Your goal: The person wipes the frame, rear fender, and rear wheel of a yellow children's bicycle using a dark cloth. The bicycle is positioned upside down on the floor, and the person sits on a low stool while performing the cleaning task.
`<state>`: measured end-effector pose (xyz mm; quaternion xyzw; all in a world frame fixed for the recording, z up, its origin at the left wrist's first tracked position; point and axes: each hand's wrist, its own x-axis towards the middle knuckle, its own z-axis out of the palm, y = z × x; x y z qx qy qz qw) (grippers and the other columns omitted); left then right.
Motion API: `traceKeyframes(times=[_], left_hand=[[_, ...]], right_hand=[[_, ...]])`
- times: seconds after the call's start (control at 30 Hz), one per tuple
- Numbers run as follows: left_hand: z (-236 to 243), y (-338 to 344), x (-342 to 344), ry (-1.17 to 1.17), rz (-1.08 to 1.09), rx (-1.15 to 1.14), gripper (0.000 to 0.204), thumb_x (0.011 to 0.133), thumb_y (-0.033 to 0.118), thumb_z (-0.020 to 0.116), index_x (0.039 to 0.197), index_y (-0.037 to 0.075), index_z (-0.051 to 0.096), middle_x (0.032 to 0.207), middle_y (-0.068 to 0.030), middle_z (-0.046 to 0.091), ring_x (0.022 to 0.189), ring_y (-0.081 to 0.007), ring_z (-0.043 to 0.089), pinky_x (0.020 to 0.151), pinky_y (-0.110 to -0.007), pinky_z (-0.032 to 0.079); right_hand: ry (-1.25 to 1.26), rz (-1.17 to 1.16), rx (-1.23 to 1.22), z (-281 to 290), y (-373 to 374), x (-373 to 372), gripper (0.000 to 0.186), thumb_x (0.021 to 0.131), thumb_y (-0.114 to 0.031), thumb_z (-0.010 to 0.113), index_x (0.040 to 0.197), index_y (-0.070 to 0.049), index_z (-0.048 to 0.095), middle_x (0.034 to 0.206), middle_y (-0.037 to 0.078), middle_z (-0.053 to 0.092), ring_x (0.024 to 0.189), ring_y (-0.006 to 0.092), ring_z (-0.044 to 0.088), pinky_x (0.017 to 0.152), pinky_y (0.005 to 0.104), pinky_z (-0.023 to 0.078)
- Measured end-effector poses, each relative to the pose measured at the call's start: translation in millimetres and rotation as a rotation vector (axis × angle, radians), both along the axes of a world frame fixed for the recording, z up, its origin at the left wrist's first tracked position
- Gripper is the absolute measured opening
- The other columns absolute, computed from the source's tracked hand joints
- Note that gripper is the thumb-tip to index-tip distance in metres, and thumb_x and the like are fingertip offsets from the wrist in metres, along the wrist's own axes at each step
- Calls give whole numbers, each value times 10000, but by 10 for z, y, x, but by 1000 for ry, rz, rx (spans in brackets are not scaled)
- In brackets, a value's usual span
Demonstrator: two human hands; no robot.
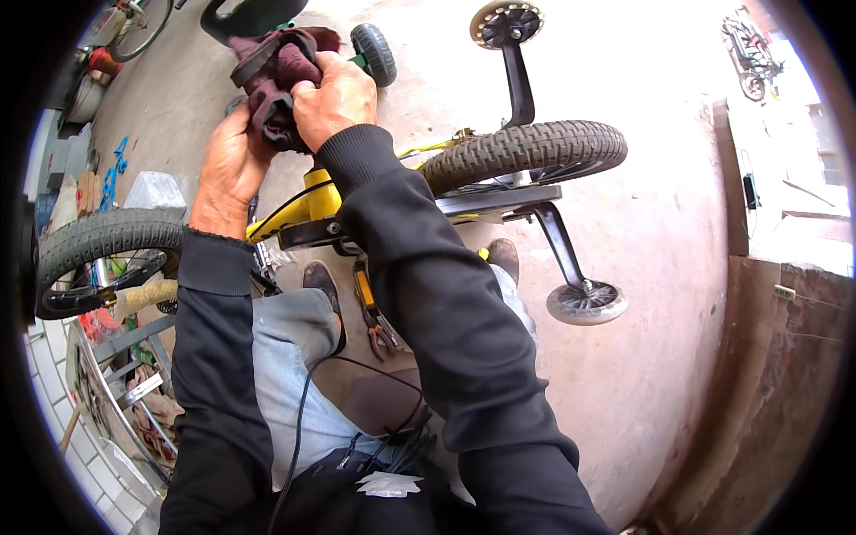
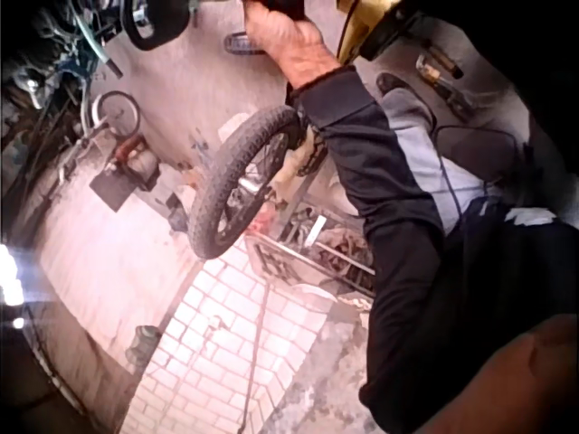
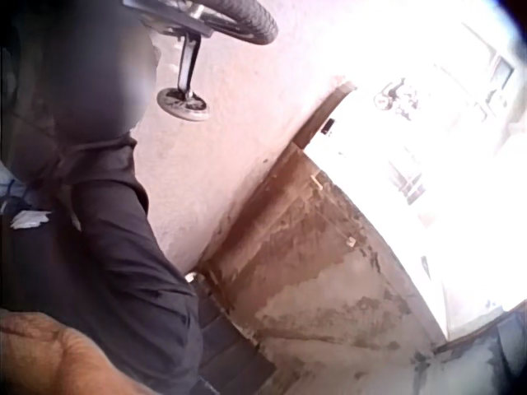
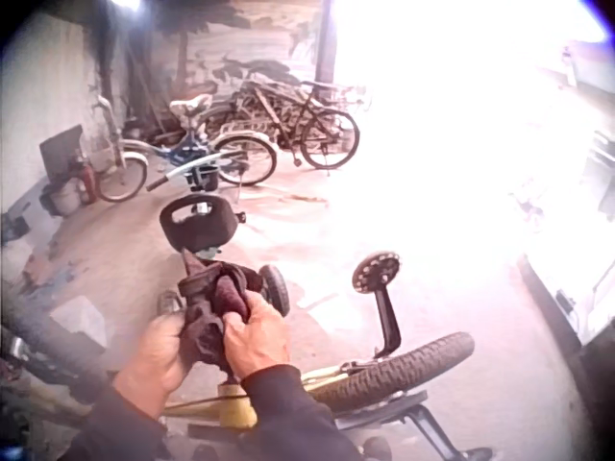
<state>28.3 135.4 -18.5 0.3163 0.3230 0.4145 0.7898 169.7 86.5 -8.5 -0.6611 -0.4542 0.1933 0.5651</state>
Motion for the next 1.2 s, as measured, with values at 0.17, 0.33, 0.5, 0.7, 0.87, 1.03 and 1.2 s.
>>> traceKeyframes(times=[0.17,0.33,0.5,0.7,0.87,1.03,1.2], left_hand=[[81,-51,84,116,-24,120,293,1013,232,481,1153,12,615,1023,-56,671,875,-157,654,821,-328,538],[11,-8,105,139,16,165,280,1006,226,492,1103,5,635,987,-69,677,861,-155,655,793,-287,534],[61,11,47,218,71,134,252,999,205,493,1061,14,644,949,-61,676,780,-149,663,682,-279,567],[90,-32,72,176,62,107,238,971,197,518,1066,17,643,965,-52,662,805,-153,656,685,-292,563],[-41,32,94,132,50,138,246,973,185,519,1101,1,621,1045,-57,654,902,-153,639,822,-310,525],[-23,9,133,131,-25,187,263,995,177,486,1155,2,598,1075,-56,653,941,-155,636,847,-311,521],[65,-86,256,225,-66,210,259,1007,227,486,1119,28,608,1004,-28,650,875,-126,625,828,-307,525]], right_hand=[[219,-144,-97,-74,-9,22,247,770,-124,574,935,46,642,932,299,647,952,460,609,889,449,467],[163,-117,-186,15,-228,41,251,762,-123,559,936,38,642,935,309,640,964,454,609,886,457,468],[-190,66,-192,114,-465,-11,297,763,-113,605,1015,32,668,892,262,674,873,383,670,808,400,516],[-220,-37,-204,169,-438,-73,343,758,-165,623,1064,-17,665,910,247,674,892,397,654,834,439,503],[-282,-112,-55,229,-295,-102,299,779,-166,609,1053,-49,636,951,200,638,920,398,617,830,462,484],[-407,-258,-72,140,-114,2,270,783,-179,628,1032,-74,639,952,186,641,910,387,626,825,469,489],[-465,-287,-267,79,-94,136,269,802,-187,621,1050,-88,658,956,186,669,942,385,641,854,458,496]])
